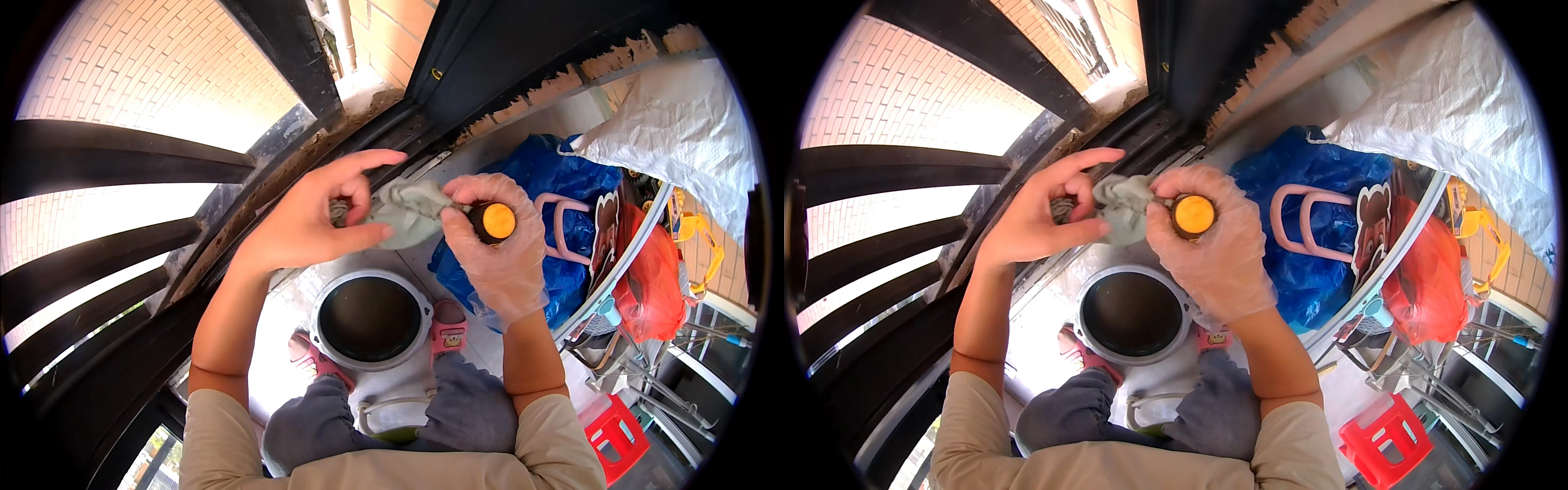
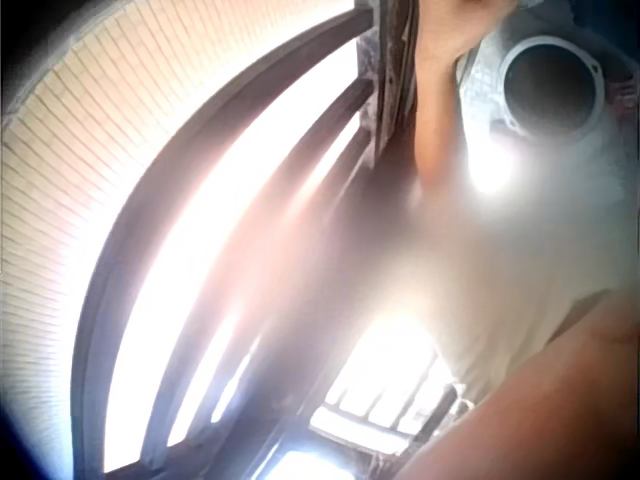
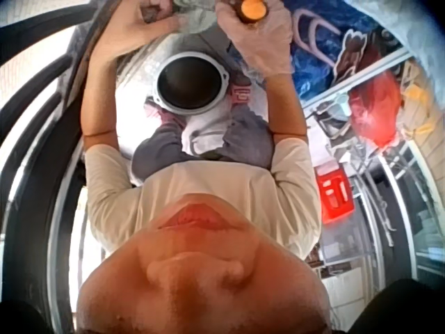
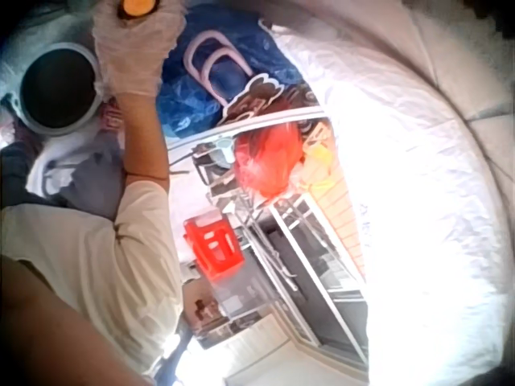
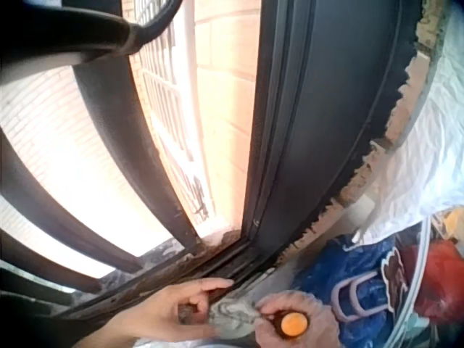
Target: The person sits on the balcony floor and uses a screwdriver to scrape debris from the window frame track. They repeatedly wipe the track with a cloth and dip the cloth into a bucket of water to clean the area.
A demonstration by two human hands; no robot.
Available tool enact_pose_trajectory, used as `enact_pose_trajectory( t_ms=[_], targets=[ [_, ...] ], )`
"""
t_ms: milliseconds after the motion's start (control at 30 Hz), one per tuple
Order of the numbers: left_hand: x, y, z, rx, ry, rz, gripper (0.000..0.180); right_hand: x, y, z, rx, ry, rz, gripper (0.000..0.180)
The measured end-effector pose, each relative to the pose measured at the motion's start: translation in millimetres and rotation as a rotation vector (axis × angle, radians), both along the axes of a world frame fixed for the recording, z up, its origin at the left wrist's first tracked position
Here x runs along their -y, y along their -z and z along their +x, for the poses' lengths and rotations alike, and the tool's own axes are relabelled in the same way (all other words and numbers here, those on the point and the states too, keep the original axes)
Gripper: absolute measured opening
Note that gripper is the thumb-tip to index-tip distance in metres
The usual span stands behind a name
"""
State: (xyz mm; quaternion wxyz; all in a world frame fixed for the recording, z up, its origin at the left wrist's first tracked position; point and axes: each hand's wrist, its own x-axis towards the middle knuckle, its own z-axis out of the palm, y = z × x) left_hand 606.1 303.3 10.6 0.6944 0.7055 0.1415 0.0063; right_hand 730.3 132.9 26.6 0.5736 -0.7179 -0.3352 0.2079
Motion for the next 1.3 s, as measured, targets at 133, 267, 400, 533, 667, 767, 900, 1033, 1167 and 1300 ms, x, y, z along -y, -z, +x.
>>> enact_pose_trajectory(
  t_ms=[133,267,400,533,667,767,900,1033,1167,1300],
  targets=[
    [2,17,5,0.112,0.054,0.03,0.052,2,-8,1,-0.301,-0.055,-0.012,0.016],
    [6,21,3,0.094,-0.132,-0.063,0.041,3,-9,4,-0.274,0.062,-0.089,0.013],
    [11,3,5,0.031,-0.017,-0.111,0.026,2,-8,6,-0.369,0.112,-0.124,0.013],
    [16,21,1,-0.001,-0.135,-0.13,0.019,0,-13,6,-0.342,0.164,-0.195,0.014],
    [18,21,5,0.172,-0.34,-0.122,0.009,1,-5,5,0.025,0.201,-0.181,0.015],
    [19,18,3,0.122,-0.284,-0.339,0.013,1,-3,4,0.001,0.183,-0.172,0.015],
    [18,16,2,0.03,-0.196,-0.13,0.015,0,-2,3,-0.071,0.154,-0.132,0.015],
    [24,30,4,0.067,-0.359,0.007,0.015,0,4,2,0.059,0.15,-0.103,0.016],
    [26,31,2,-0.044,-0.35,-0.275,0.02,-1,10,-5,0.188,0.016,-0.076,0.017],
    [32,20,5,-0.021,-0.307,-0.31,0.024,-3,2,-13,0.016,-0.133,-0.069,0.018]
  ],
)
